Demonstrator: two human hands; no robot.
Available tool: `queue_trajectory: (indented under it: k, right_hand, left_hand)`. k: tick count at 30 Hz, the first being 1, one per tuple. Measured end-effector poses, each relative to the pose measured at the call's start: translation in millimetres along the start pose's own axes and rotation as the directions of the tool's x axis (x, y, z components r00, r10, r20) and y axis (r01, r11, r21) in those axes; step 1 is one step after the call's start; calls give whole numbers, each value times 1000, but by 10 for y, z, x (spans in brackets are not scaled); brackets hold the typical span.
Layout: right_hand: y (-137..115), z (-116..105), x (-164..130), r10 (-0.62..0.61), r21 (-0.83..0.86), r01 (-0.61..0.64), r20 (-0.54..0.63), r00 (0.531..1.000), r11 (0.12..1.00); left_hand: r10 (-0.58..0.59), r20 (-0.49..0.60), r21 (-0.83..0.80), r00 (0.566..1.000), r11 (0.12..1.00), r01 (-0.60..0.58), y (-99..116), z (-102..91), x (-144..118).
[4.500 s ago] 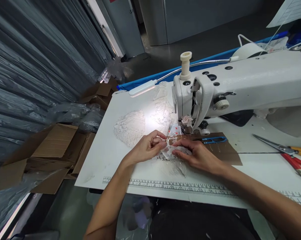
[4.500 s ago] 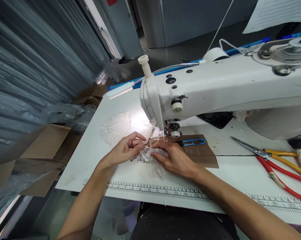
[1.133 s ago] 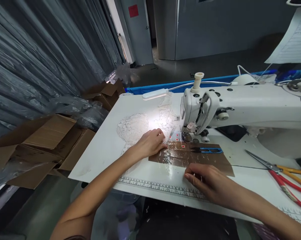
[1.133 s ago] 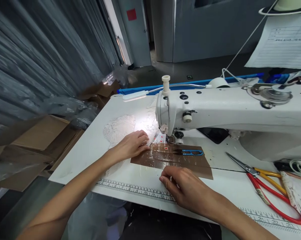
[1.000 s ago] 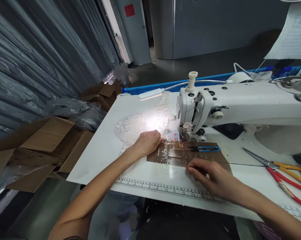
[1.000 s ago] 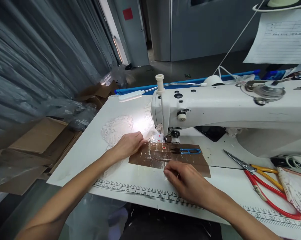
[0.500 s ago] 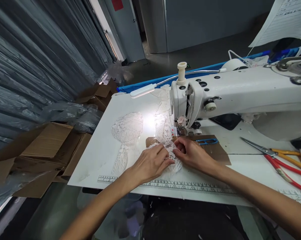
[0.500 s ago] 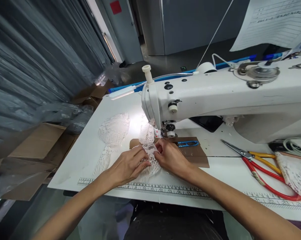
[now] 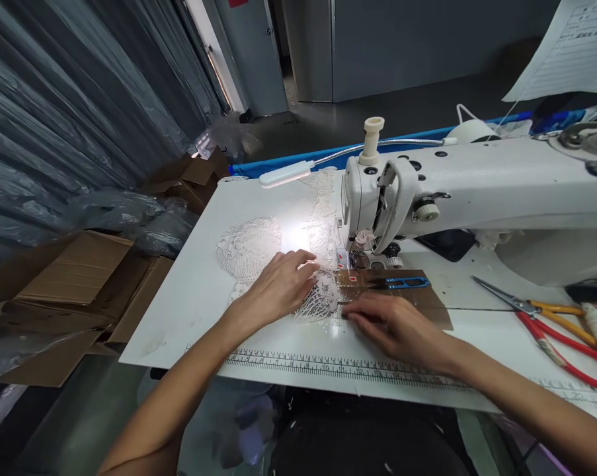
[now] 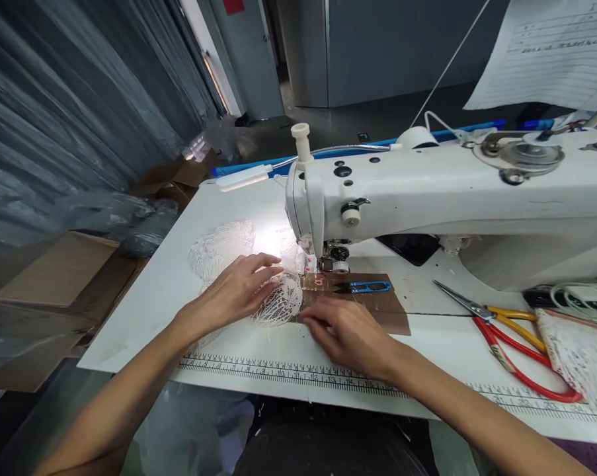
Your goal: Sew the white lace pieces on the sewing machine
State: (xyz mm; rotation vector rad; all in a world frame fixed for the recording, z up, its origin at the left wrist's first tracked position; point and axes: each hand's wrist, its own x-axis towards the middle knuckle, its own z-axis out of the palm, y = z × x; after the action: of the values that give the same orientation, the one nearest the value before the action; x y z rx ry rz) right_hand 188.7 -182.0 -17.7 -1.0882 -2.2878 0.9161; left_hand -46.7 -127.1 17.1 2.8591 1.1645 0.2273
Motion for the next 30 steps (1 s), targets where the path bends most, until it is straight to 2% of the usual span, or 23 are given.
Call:
queue_trajectory:
  k: [3, 4, 6, 9, 12, 16, 19, 21, 30]
  right_hand:
    - [85, -40, 59, 34, -96, -43, -96, 995, 994]
    - [110, -46, 70, 29, -133, -44, -108, 994, 990]
    - [156, -54, 62, 15, -202, -40, -126, 992, 979]
    - [253, -81, -1, 49, -276, -94, -165, 985, 957]
    - [387, -136, -30, 109, -283, -182, -257, 960, 942]
    - [512, -185, 43, 124, -202, -222, -406, 905, 954]
    - [548, -156, 87, 126, -174, -214, -414, 902, 961]
    - [570, -117, 85, 117, -187, -209, -412, 904, 960]
    - [668, -44, 50, 62, -242, -181, -430, 901, 953]
  left_hand:
    - [168, -69, -126, 983, 976, -176, 41, 134, 234]
    - [231, -55, -164, 971, 958, -237, 44, 188, 322]
    - [279, -1, -172, 960, 946, -275, 18, 279, 480]
    - [163, 66, -51, 984, 986, -160, -81, 341, 625]
    - [11, 26, -23, 1000, 1000, -10, -149, 336, 687]
    - [-72, 3, -235, 997, 969, 70, -118, 301, 751]
    - [-145, 70, -465, 987, 870, 161, -87, 290, 789]
    - [-174, 118, -553, 978, 806, 210, -86, 298, 800]
    - [-302, 134, -600, 944, 733, 320, -9, 383, 843]
